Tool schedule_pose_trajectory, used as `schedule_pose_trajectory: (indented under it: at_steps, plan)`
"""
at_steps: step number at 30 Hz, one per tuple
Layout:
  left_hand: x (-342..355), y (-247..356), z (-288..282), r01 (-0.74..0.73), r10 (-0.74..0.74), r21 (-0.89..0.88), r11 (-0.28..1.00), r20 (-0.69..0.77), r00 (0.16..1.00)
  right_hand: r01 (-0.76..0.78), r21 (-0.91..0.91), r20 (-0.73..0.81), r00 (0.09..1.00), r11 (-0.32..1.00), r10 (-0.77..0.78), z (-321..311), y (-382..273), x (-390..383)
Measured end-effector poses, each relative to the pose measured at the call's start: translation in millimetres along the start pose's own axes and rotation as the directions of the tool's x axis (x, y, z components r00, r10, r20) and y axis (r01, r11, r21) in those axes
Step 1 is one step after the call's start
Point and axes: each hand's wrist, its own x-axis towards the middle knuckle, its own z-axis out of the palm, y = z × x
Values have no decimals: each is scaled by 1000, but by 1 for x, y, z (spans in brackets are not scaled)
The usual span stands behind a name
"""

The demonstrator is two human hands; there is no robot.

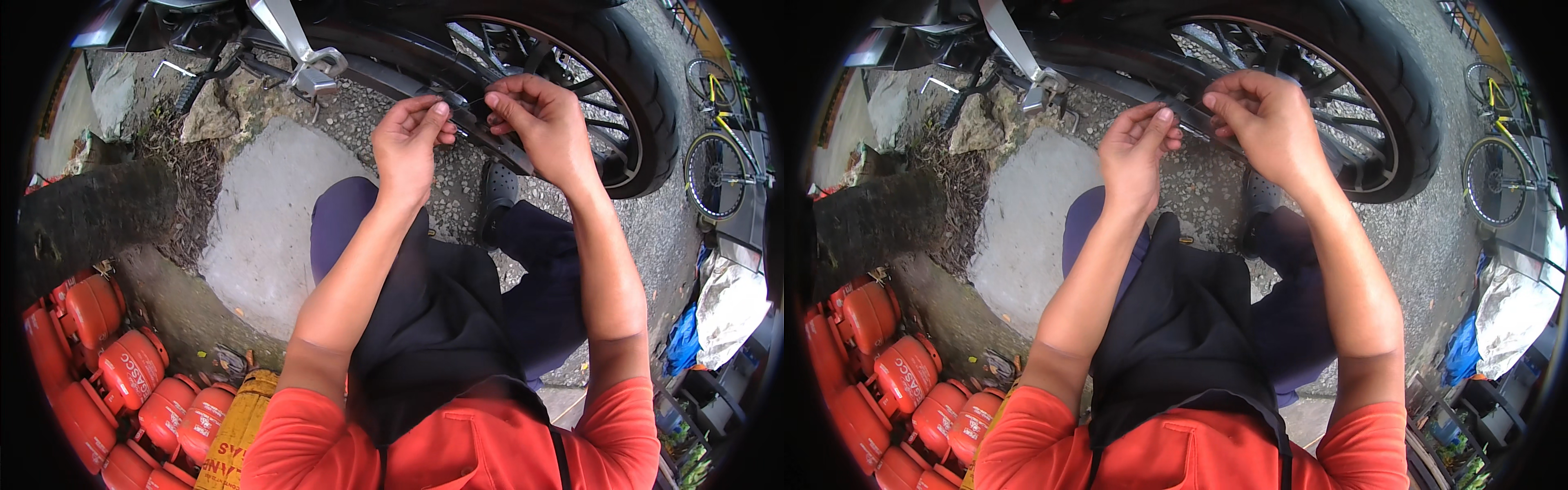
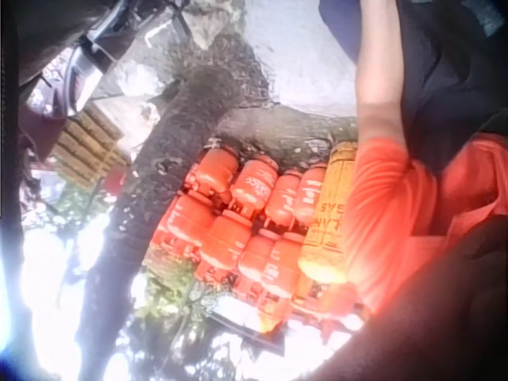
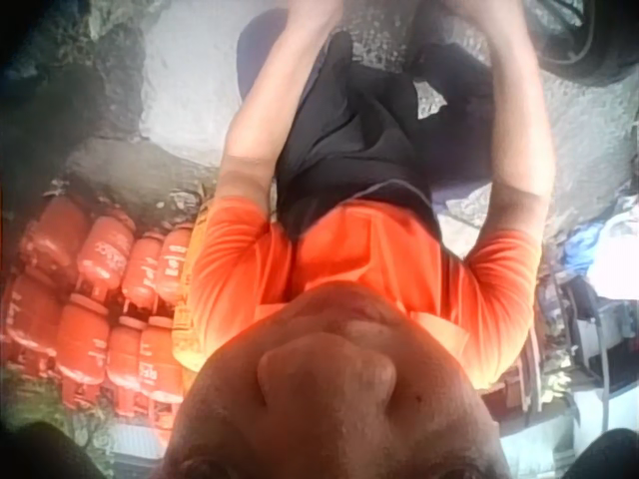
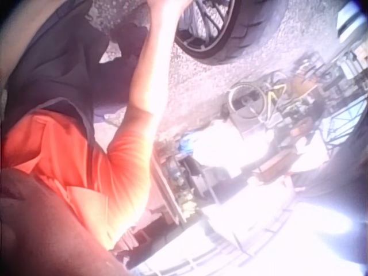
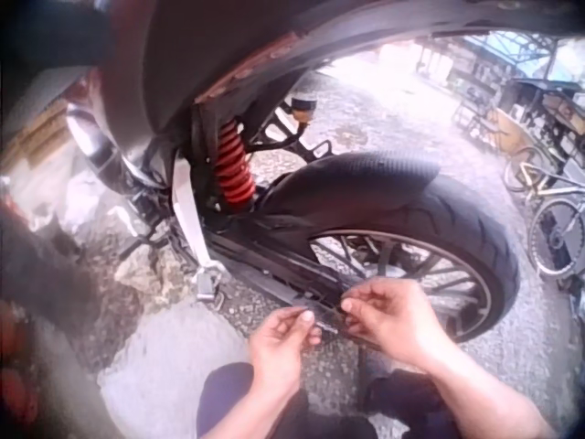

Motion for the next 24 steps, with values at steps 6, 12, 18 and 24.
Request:
schedule_pose_trajectory:
  at_steps: [6, 12, 18, 24]
  plan:
    - [14, 4, 29, -81, 80, 23, 996, 40, 996, 79, -139, -151, 984, 987, -100, -9, -3, -1]
    - [23, 0, 24, -141, 152, 125, 982, -80, 985, 583, -735, 68, 571, 346, -818, -19, 8, 27]
    - [34, -4, 0, -55, 75, 179, 982, -107, 991, 498, -803, 251, 781, 328, -572, -19, 30, 63]
    - [42, -7, 3, 204, -219, -199, 959, -56, 974, 535, -694, 284, 818, 482, -499, -12, 28, 88]
